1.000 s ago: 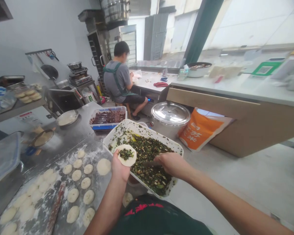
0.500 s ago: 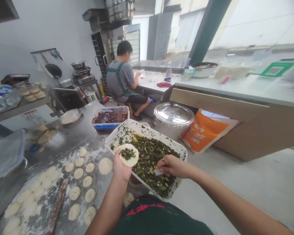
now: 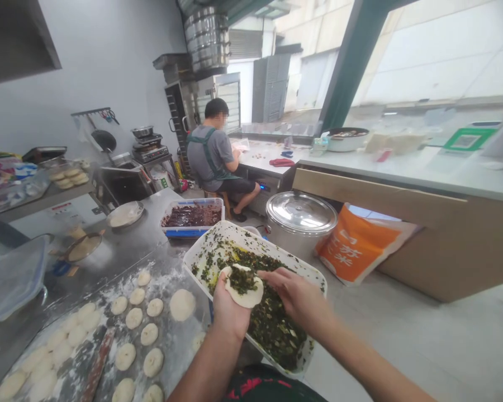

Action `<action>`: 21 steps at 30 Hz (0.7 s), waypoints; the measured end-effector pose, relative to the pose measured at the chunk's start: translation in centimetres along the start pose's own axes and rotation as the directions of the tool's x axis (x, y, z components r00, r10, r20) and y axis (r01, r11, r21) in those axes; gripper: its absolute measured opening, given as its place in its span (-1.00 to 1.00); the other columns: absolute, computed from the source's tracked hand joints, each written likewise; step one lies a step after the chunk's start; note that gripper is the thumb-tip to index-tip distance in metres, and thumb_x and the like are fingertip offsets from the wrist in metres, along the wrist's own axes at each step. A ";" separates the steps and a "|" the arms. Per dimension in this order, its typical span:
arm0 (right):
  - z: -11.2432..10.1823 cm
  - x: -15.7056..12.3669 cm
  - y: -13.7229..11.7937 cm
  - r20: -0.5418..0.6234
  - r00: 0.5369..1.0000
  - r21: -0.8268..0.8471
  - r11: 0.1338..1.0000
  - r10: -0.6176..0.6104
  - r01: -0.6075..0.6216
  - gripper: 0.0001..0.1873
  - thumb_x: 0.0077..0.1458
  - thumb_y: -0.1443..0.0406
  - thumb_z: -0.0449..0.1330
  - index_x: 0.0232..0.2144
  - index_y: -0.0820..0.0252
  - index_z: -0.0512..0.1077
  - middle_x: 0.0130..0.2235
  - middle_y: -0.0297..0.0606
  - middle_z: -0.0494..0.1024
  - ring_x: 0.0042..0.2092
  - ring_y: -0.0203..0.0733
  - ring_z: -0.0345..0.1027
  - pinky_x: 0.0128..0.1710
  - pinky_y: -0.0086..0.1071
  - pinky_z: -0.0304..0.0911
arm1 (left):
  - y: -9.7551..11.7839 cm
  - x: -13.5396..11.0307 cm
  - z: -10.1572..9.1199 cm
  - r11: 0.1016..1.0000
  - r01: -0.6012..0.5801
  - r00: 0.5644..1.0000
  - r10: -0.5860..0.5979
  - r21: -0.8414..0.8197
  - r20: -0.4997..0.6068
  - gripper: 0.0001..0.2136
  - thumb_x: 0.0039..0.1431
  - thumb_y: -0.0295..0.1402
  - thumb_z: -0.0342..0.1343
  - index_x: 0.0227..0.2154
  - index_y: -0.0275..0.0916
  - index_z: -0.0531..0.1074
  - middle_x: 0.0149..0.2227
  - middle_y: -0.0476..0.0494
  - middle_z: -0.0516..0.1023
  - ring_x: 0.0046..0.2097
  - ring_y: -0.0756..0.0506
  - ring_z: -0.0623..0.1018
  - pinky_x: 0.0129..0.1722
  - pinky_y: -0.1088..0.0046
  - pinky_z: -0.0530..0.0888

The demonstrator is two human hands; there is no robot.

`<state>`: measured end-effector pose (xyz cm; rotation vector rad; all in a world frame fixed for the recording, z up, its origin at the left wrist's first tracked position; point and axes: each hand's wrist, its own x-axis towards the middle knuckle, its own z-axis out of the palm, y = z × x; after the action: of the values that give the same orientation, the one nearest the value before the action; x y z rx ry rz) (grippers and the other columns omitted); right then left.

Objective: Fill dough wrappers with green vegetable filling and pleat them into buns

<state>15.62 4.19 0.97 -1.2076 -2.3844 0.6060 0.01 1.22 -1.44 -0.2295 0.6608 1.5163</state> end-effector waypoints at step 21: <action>2.9 -2.3 -0.5 -0.074 0.971 -0.104 0.970 -0.227 0.219 -0.44 -0.05 0.53 -0.15 -0.03 0.03 0.25 -0.20 -0.21 0.33 -0.20 -0.24 0.24 -0.25 -0.40 0.23 | 1.2 -0.4 0.0 0.992 -0.090 0.996 0.089 -0.090 -0.010 -0.75 -0.01 -0.25 -0.03 -0.30 -0.24 0.41 -0.30 -0.16 0.48 -0.22 -0.16 0.45 -0.19 0.19 0.36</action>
<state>15.04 1.45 -1.49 -0.9617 -2.4543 0.3658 -1.08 0.98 -0.98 -0.2768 0.6148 1.6341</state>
